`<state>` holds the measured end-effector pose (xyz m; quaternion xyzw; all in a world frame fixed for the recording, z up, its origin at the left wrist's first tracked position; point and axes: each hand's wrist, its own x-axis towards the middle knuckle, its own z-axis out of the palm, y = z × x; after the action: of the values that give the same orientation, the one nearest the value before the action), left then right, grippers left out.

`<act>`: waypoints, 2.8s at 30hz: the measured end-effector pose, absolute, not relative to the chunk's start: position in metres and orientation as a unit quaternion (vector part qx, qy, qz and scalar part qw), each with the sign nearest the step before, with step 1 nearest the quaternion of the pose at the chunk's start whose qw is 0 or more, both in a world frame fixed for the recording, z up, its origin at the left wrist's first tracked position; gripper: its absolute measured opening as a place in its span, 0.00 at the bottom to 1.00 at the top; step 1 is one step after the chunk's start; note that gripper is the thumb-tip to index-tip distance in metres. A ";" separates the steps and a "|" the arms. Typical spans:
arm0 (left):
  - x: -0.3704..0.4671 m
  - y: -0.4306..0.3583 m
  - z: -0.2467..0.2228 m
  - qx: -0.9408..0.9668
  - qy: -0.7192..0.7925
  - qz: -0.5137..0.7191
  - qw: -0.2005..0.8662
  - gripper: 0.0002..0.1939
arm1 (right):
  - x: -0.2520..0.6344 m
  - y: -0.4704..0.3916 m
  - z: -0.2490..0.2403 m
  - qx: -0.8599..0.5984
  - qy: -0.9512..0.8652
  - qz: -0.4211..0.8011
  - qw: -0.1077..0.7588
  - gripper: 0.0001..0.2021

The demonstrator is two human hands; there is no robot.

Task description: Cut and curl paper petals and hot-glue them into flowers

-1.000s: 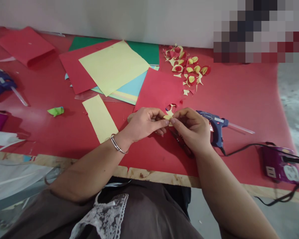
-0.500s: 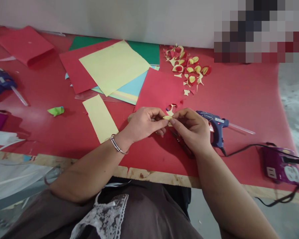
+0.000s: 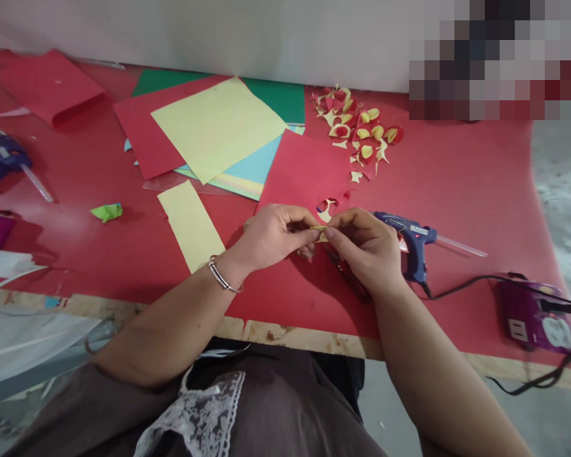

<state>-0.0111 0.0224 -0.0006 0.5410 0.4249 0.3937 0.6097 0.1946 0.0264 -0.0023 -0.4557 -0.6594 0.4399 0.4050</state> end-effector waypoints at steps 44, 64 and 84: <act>-0.044 0.035 0.016 0.729 0.539 0.273 0.321 0.04 | 0.197 0.028 -0.010 -0.490 -0.669 0.389 0.401 0.06; -0.030 0.031 0.008 0.803 0.468 0.231 0.288 0.10 | 0.195 0.028 -0.005 -0.495 -0.709 0.336 0.373 0.06; -0.026 0.031 0.013 0.670 0.489 0.341 0.442 0.02 | 0.194 0.024 0.002 -0.473 -0.746 0.279 0.377 0.05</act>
<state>-0.0260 0.0313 0.0127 0.6699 0.4894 0.3413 0.4418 0.1941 0.0242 0.0021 -0.4726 -0.7459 0.2792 0.3774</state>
